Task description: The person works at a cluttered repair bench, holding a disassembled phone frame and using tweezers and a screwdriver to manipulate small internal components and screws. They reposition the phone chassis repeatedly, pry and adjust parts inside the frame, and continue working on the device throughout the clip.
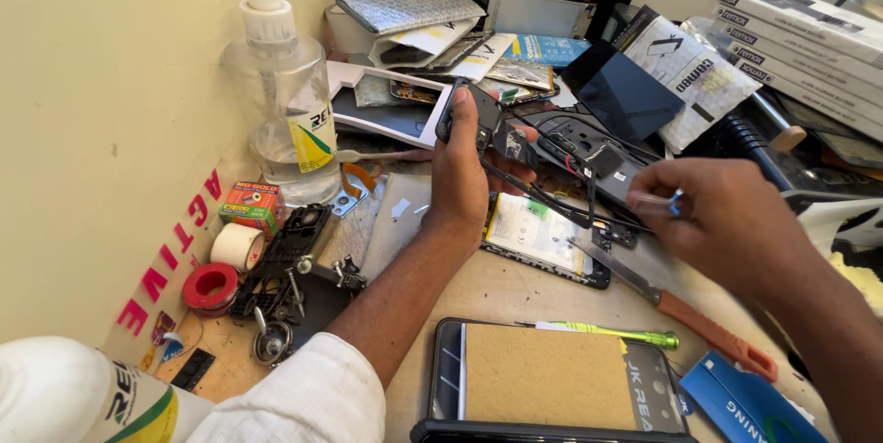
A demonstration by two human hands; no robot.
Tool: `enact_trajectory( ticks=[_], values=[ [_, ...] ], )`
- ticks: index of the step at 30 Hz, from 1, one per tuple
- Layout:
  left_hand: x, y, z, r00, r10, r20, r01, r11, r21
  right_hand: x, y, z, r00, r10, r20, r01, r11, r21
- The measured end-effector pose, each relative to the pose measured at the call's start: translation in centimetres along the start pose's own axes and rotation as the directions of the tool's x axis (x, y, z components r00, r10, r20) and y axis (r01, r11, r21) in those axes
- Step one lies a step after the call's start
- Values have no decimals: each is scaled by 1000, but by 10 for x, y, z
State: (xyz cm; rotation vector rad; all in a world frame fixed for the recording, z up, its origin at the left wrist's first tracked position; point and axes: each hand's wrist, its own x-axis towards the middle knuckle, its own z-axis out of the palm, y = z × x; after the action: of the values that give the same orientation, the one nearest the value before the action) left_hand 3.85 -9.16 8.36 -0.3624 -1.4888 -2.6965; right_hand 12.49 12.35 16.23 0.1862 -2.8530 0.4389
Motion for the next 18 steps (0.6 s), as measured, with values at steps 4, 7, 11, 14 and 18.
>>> enact_trajectory(
  ticks=[4,7,11,14,18],
  values=[
    [-1,5,3,1000,15,-10,-15,1000,-15,2,12,-3,993,98,-71,-106,988,-115],
    [-1,4,3,1000,1,1,-1,1000,-20,2,24,-3,985,97,-144,-102,994,-32],
    [4,-12,-6,999,47,9,-46,993,-113,1,36,4,978,43,-206,-33,998,54],
    [8,-21,-11,950,275,-145,-275,961,23,1,39,11,934,-211,-287,241,968,75],
    [4,10,-1,932,307,-195,-324,944,-64,-4,38,-14,903,-352,-247,357,934,-25]
  ],
)
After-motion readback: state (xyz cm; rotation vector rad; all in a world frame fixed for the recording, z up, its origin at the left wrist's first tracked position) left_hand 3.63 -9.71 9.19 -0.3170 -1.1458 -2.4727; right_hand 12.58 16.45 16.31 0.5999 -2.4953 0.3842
